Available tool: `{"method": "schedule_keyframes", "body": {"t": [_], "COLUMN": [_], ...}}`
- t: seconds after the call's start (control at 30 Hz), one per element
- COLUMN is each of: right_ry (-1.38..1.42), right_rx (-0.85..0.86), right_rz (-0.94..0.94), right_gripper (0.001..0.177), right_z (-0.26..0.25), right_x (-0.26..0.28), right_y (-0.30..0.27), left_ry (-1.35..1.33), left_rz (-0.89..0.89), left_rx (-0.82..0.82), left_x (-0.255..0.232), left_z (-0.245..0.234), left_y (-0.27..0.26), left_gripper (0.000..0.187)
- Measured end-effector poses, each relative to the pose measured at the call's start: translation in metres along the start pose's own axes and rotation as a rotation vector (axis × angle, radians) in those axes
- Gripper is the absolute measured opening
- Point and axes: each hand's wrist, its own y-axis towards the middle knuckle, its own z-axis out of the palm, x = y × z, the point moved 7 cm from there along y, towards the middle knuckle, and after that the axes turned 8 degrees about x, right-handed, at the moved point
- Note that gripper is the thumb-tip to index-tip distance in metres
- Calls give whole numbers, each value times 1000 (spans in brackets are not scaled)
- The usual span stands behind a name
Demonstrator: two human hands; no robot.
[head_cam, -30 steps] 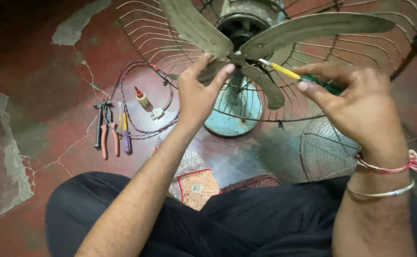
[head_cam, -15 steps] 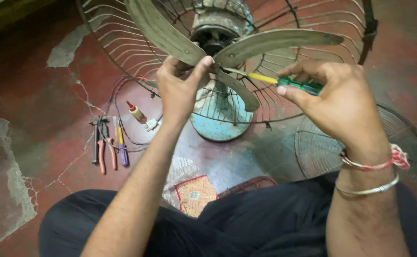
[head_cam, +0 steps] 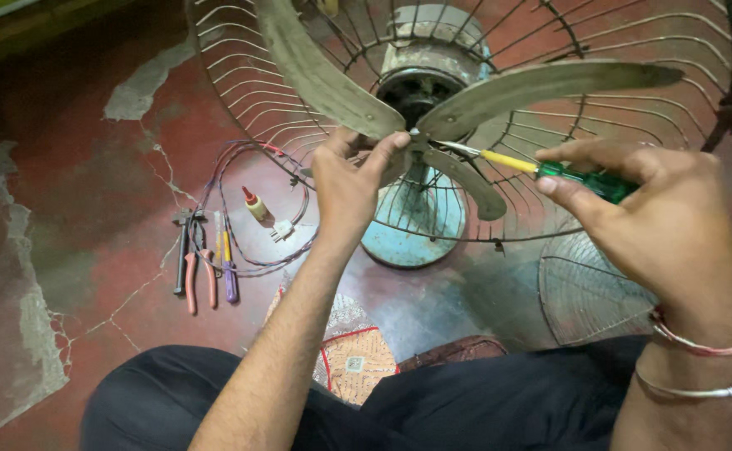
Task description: The person unplugs a power cord, then sits on the floor to disassemble a standing fan. They remove the front grille and use a screwdriver to loosen the central nut holding the fan blades, preparing to access the motor.
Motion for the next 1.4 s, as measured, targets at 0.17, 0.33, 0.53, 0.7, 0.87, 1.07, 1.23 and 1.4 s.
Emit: {"method": "schedule_keyframes", "body": {"t": [0.17, 0.33, 0.53, 0.7, 0.87, 1.07, 1.23, 1.4], "right_ry": [-93, -41, -101, -79, -172, -184, -159, -60], "right_rx": [-20, -59, -60, -74, -80, -81, -82, -107], "right_rz": [-59, -64, -83, -128, -88, -65, -102, -183], "right_gripper": [27, 28, 27, 26, 28, 28, 26, 25], "right_z": [-2, -3, -1, -2, -5, -6, -4, -4], "right_x": [12, 13, 14, 20, 27, 30, 27, 25], "right_y": [-1, -4, -3, -3, -5, -7, -4, -6], "left_ry": [206, 207, 148, 106, 232, 194, 235, 189], "left_rz": [151, 152, 98, 98, 105, 97, 139, 99], "left_rx": [-7, -5, 31, 40, 6, 11, 1, 17], "left_x": [-21, -28, -25, -22, -22, -22, -24, -21], "left_z": [0, 2, 2, 2, -1, -2, -3, -2], "left_y": [-4, -7, -6, -5, -5, -5, -5, -5], "left_gripper": [23, 26, 26, 27, 26, 27, 27, 29]}}
